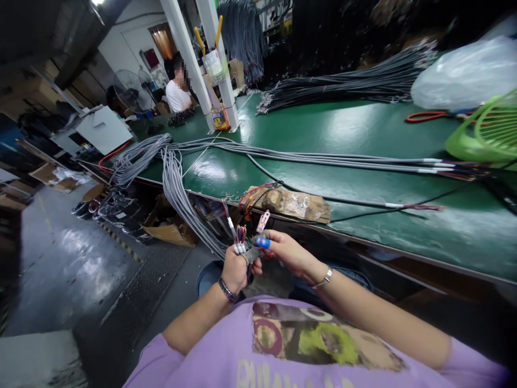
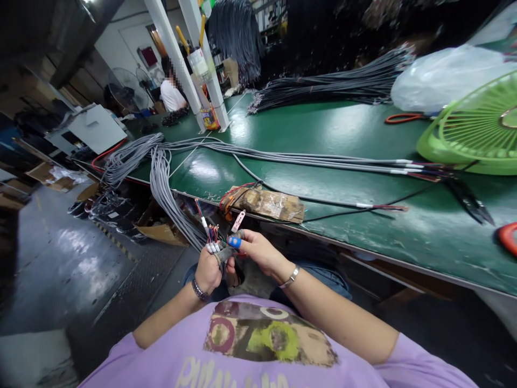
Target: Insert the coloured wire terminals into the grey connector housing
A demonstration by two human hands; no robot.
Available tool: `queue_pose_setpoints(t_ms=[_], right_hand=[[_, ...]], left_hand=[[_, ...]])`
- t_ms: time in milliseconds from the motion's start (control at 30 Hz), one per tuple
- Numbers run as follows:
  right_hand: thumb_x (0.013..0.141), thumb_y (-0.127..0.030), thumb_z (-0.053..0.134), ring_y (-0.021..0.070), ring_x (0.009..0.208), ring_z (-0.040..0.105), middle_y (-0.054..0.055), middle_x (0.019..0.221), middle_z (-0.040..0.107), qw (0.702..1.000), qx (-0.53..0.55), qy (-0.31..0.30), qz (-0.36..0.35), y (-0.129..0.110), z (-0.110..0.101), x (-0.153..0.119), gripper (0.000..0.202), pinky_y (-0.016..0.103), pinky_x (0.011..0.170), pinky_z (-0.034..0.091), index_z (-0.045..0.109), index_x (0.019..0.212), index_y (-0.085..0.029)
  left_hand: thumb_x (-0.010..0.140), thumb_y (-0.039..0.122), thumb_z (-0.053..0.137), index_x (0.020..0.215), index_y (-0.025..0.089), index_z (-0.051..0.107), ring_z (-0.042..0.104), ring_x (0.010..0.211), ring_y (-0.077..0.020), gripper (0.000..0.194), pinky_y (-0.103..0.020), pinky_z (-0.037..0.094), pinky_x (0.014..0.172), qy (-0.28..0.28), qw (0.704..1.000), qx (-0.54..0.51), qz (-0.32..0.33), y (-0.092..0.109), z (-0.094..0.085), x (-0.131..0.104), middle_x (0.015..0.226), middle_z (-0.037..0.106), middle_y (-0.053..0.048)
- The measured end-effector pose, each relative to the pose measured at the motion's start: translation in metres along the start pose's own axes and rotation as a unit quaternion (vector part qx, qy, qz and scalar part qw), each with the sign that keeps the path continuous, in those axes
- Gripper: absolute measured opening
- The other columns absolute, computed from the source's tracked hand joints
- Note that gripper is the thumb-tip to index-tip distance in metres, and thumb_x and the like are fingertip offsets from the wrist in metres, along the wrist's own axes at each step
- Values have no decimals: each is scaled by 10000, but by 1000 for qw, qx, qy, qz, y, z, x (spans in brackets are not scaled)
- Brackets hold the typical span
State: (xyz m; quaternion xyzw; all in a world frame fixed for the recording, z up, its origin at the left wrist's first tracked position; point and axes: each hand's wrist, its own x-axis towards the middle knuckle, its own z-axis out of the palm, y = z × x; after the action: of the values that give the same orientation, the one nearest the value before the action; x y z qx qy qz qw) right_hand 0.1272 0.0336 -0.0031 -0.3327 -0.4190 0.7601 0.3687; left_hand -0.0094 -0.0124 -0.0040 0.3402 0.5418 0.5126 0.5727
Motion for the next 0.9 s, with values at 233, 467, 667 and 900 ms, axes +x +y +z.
queue_pose_setpoints(t_ms=[233, 467, 667, 900], right_hand=[[598, -451, 771, 108, 507, 482, -22, 553, 557, 999, 27, 38, -14, 21, 3, 6, 356, 259, 526, 388, 557, 660, -173], [666, -389, 743, 77, 502, 455, -33, 608, 537, 975, 170, 140, 22, 11, -20, 15, 283, 227, 529, 449, 539, 690, -195], [777, -564, 597, 116, 588, 535, 36, 738, 615, 989, 138, 45, 39, -9, -17, 19, 387, 239, 536, 487, 620, 804, -179], [644, -492, 765, 96, 576, 506, -13, 646, 583, 982, 187, 19, -4, -5, -11, 26, 367, 228, 547, 471, 634, 765, -171]], left_hand=[[618, 410, 717, 554, 134, 572, 479, 323, -97, 319, -208, 364, 347, -15, 999, 30, -15, -3, 0, -3, 421, 552, -10], [590, 376, 737, 606, 118, 627, 492, 324, -102, 281, -205, 357, 339, -29, 999, -6, -32, 3, -3, -5, 432, 563, -9], [583, 339, 730, 618, 122, 626, 481, 314, -93, 243, -202, 378, 329, -38, 998, -46, -33, 15, 0, 4, 432, 567, 3], [569, 346, 741, 610, 125, 600, 470, 306, -87, 265, -199, 384, 328, -40, 996, -56, -55, 20, 5, 17, 422, 560, 12]])
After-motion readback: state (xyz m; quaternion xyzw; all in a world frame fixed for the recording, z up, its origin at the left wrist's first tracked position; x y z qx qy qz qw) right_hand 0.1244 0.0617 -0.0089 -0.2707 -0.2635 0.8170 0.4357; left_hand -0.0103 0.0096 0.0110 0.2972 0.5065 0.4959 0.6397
